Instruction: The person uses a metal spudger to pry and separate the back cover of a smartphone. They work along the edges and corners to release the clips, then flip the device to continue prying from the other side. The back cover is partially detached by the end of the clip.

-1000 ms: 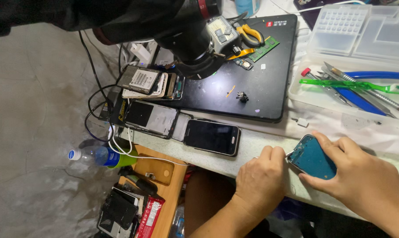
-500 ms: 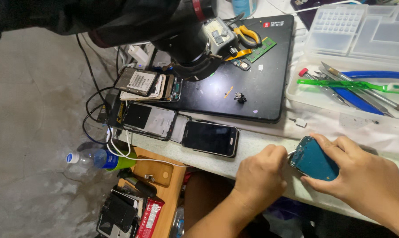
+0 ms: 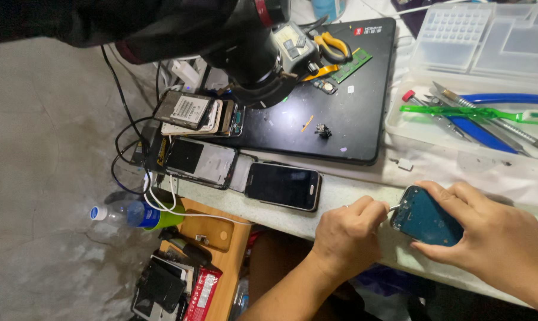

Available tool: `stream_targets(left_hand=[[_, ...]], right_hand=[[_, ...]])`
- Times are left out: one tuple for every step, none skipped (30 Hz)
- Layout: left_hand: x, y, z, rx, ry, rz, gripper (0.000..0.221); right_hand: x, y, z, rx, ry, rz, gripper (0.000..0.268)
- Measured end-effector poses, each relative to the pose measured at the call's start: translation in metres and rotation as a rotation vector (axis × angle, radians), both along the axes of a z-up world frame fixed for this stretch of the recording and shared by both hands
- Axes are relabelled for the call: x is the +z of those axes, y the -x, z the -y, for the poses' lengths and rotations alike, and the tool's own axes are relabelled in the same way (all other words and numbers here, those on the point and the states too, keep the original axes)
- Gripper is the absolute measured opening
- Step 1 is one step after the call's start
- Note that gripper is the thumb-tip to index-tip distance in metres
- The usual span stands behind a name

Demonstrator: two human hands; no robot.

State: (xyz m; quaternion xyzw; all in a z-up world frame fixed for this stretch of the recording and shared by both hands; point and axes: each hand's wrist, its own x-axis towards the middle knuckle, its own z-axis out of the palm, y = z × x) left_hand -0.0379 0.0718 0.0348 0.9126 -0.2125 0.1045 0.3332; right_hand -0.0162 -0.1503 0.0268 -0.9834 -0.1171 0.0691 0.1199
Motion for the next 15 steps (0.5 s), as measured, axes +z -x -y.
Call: stream_targets(left_hand=[[0.001,0.000,0.000,-0.009,0.006,0.003,0.022],[0.002,-0.002,0.000,-0.008,0.009,-0.002,0.020],[0.004,-0.001,0.001,-0.007,0.013,-0.013,0.019],[0.005,0.000,0.002,-0.006,0.017,-0.025,0.018],[0.007,0.002,0.003,0.012,-0.022,-0.037,0.017],[0.008,0.003,0.005,0.030,-0.060,-0.050,0.015],[0.008,0.001,0.006,0.039,-0.098,-0.059,0.014],[0.008,-0.001,0.006,0.035,-0.101,-0.052,0.013],[0.007,0.001,0.007,0.041,-0.103,-0.054,0.012],[0.007,0.002,0.007,0.048,-0.106,-0.056,0.012],[0.006,0.000,0.005,0.044,-0.093,-0.053,0.009],[0.005,-0.003,0.003,0.040,-0.080,-0.050,0.007],[0.005,-0.006,0.004,0.024,-0.063,-0.054,0.008],[0.003,-0.012,0.004,0.016,-0.041,-0.042,0.007],[0.002,-0.009,0.003,0.024,-0.022,-0.048,0.007]], right_hand=[[-0.002,-0.001,0.001,0.019,-0.019,0.029,0.098],[-0.003,-0.002,0.002,0.037,-0.039,0.059,0.099],[-0.004,-0.001,0.003,0.056,-0.058,0.081,0.100],[-0.005,0.001,0.004,0.060,-0.063,0.105,0.098],[-0.006,0.000,0.003,0.073,-0.071,0.131,0.095],[-0.006,0.000,0.003,0.085,-0.079,0.157,0.093],[-0.007,-0.001,0.002,0.073,-0.074,0.151,0.093],[-0.007,-0.002,0.002,0.061,-0.069,0.145,0.093],[-0.007,-0.002,0.001,0.060,-0.064,0.130,0.093],[-0.005,0.000,0.001,0.055,-0.034,0.068,0.093],[-0.004,-0.002,0.001,0.042,-0.007,0.023,0.093],[-0.002,-0.006,0.000,0.029,0.021,-0.022,0.092],[0.000,-0.010,0.001,0.043,0.000,-0.008,0.094],[0.003,-0.016,0.001,0.058,-0.021,0.006,0.096],[0.003,-0.015,0.000,0.088,-0.047,0.002,0.098]])
